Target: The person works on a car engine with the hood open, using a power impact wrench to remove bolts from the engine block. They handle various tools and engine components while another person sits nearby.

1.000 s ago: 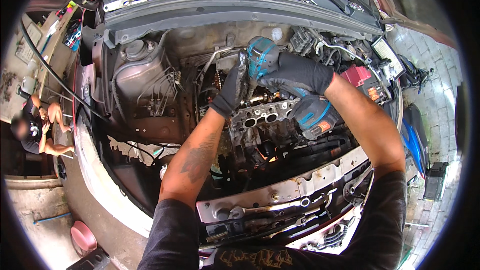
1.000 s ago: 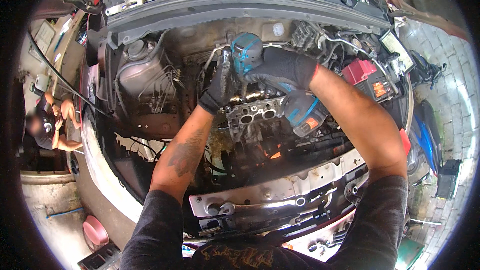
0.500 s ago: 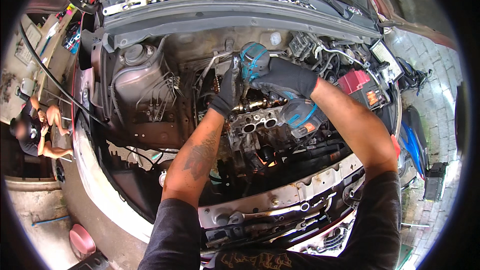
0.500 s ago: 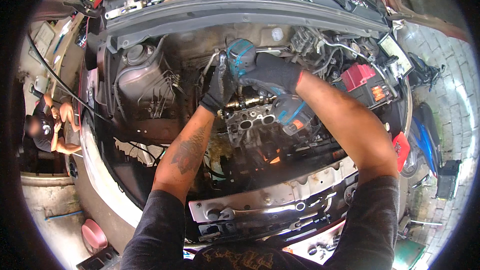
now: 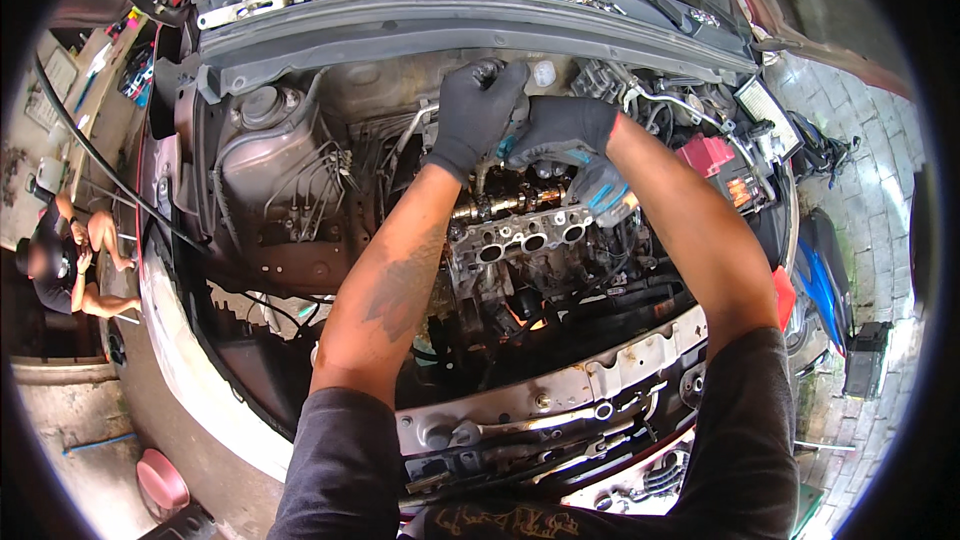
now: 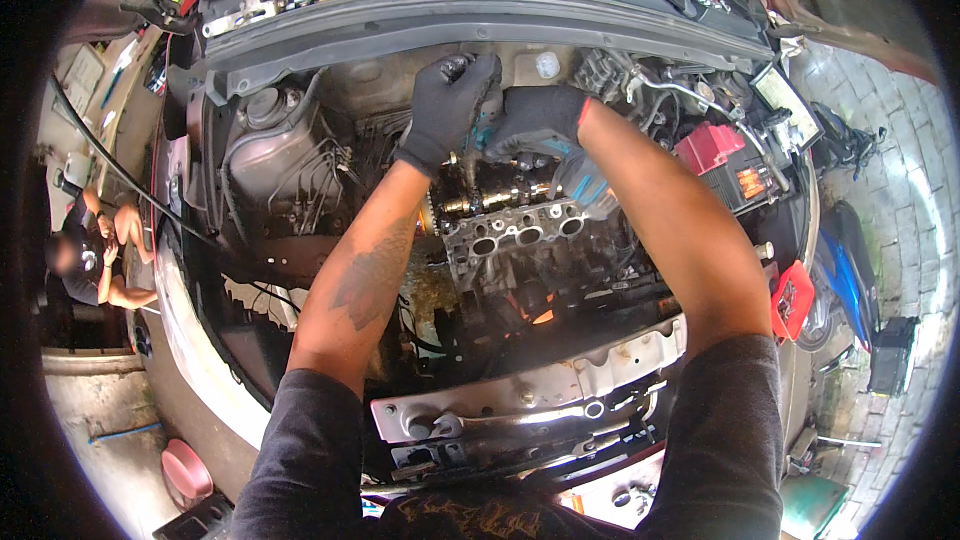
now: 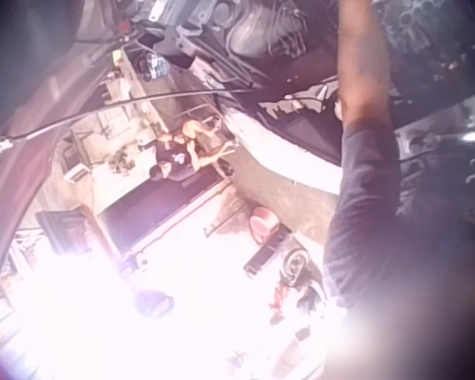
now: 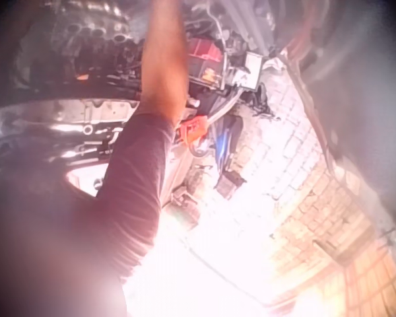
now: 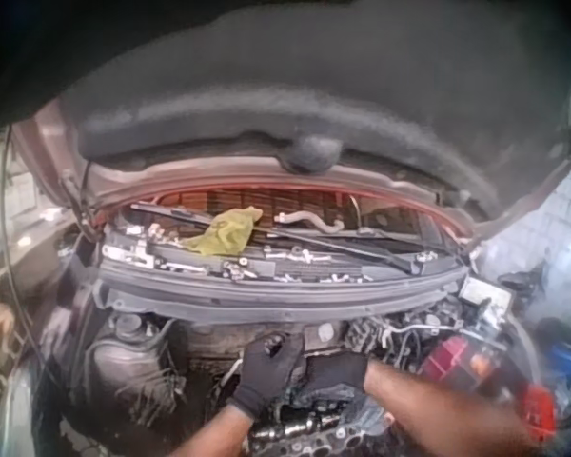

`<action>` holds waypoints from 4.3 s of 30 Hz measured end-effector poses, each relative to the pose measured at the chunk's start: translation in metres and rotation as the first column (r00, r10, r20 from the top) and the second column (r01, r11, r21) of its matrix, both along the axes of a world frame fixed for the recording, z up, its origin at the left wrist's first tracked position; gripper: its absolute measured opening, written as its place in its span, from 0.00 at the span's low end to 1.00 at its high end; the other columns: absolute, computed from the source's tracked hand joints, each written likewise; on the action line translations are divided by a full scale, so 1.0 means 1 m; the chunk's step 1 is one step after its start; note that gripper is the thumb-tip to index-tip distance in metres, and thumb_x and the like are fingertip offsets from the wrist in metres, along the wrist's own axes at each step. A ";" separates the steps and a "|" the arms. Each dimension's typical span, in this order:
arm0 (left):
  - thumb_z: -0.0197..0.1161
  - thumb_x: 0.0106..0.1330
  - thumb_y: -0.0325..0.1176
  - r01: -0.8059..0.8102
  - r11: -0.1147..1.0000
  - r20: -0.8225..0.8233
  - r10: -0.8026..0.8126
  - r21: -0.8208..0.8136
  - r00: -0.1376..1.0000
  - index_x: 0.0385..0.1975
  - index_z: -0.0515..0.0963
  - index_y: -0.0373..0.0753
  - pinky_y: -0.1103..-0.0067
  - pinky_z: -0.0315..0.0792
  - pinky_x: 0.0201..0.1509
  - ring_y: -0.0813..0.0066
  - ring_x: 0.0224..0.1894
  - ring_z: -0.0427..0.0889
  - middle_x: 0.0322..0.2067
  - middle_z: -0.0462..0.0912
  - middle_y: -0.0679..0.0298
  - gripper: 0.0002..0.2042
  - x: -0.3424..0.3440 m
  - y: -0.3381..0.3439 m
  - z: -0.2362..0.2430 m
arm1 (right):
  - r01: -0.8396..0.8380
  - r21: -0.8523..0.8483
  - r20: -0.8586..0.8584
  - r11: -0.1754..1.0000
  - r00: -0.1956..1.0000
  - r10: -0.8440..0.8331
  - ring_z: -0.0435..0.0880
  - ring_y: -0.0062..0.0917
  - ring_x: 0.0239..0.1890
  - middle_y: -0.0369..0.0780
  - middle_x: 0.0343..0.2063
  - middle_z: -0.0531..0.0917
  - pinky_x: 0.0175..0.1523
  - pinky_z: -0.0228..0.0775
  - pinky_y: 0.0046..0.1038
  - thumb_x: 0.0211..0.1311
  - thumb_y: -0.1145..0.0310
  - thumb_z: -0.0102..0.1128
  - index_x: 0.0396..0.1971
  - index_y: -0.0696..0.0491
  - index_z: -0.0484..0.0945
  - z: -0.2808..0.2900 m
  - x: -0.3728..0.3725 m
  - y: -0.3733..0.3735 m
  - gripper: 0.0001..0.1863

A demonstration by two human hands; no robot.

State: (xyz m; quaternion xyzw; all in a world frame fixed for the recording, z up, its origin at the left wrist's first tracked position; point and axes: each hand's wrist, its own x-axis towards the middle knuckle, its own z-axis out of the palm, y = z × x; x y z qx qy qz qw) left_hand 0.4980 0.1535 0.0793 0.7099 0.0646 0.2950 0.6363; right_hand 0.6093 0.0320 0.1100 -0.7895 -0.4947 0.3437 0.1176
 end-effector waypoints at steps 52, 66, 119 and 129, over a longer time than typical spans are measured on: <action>0.45 0.81 0.50 0.253 0.828 0.092 -0.240 -0.500 0.966 0.71 0.63 0.43 0.77 0.74 0.54 0.77 0.49 0.77 0.55 0.76 0.67 0.25 -0.004 0.020 -0.130 | 0.218 0.081 -0.278 0.973 0.942 -0.188 0.85 0.29 0.36 0.43 0.36 0.87 0.45 0.76 0.30 0.52 0.55 0.73 0.42 0.59 0.85 -0.008 -0.005 -0.011 0.24; 0.44 0.80 0.56 0.267 0.691 -0.096 -0.439 -0.671 0.893 0.61 0.75 0.39 0.76 0.70 0.60 0.77 0.52 0.77 0.51 0.81 0.64 0.28 -0.012 -0.020 -0.073 | 0.344 0.071 -0.368 0.936 0.881 -0.296 0.81 0.19 0.24 0.36 0.28 0.85 0.32 0.74 0.25 0.58 0.62 0.68 0.41 0.58 0.84 0.024 -0.015 -0.058 0.16; 0.61 0.69 0.42 0.043 0.985 0.101 -0.026 -0.168 0.995 0.28 0.81 0.27 0.70 0.70 0.34 0.71 0.24 0.74 0.21 0.82 0.56 0.19 0.058 -0.058 -0.016 | 0.347 -0.013 -0.072 0.938 0.935 -0.347 0.83 0.24 0.30 0.38 0.29 0.87 0.41 0.76 0.29 0.48 0.60 0.73 0.35 0.58 0.86 0.016 -0.008 -0.083 0.19; 0.63 0.71 0.43 0.032 0.991 0.120 -0.016 -0.132 0.993 0.29 0.82 0.26 0.71 0.71 0.36 0.73 0.25 0.75 0.22 0.83 0.57 0.20 0.056 -0.059 -0.012 | 0.393 -0.071 -0.120 0.917 0.909 -0.399 0.83 0.23 0.30 0.38 0.30 0.87 0.41 0.76 0.28 0.50 0.64 0.72 0.35 0.57 0.87 0.018 -0.006 -0.084 0.15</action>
